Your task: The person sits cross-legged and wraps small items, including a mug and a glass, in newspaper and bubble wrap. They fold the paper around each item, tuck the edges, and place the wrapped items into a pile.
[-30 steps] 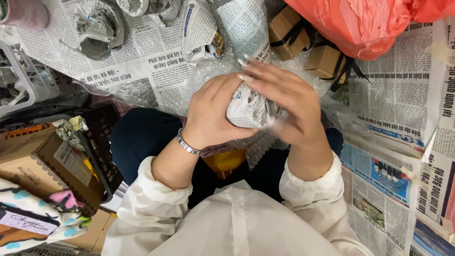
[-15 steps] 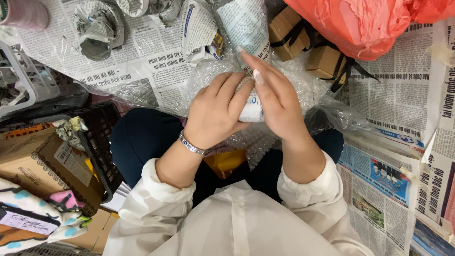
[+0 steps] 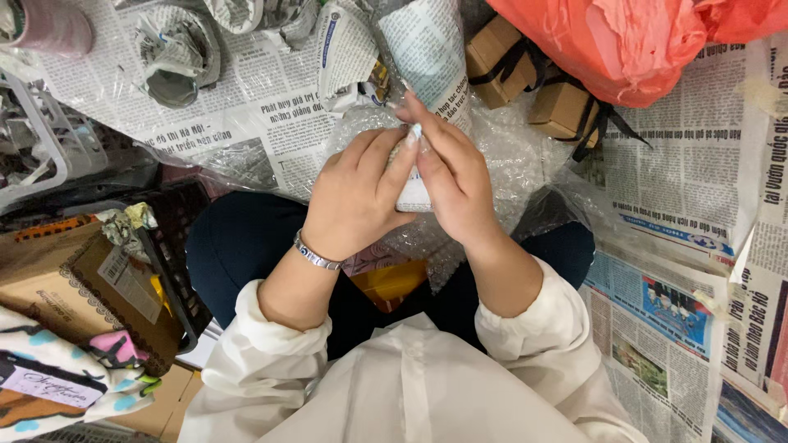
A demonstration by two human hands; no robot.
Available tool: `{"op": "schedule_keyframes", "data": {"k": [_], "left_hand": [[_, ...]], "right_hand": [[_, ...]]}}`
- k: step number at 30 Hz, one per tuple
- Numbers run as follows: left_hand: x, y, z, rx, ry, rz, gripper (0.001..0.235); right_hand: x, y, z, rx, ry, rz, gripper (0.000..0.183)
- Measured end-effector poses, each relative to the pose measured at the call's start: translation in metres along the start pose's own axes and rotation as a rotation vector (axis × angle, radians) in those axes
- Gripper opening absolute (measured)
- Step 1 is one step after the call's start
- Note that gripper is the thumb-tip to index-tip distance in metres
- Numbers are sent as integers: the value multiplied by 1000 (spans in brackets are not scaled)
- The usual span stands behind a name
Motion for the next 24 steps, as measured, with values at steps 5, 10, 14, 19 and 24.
{"op": "schedule_keyframes", "data": {"k": [5, 10, 14, 19, 24], "left_hand": [[-1, 6, 0, 0, -33, 104, 108], [-1, 10, -2, 24, -85, 137, 100], [3, 9, -4, 42, -71, 156, 100], [5, 14, -2, -17, -21, 99, 100], [3, 31, 5, -153, -12, 188, 112]], "right_hand": [[-3, -8, 0, -6, 8, 185, 41], [2, -10, -7, -25, 67, 31, 52], [-11, -15, -8, -1, -51, -10, 51], [-33, -11, -7, -110, -155, 79, 48], [-60, 1, -3, -249, -339, 481, 37]]}}
Point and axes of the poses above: each hand's wrist, its own z-axis towards the middle knuckle, its own y-axis out of the back of the hand, x = y × z, the point moved 8 cm from there along z, towards the middle knuckle, and after that the axes turned 15 degrees about -x, right-handed, at the moved point
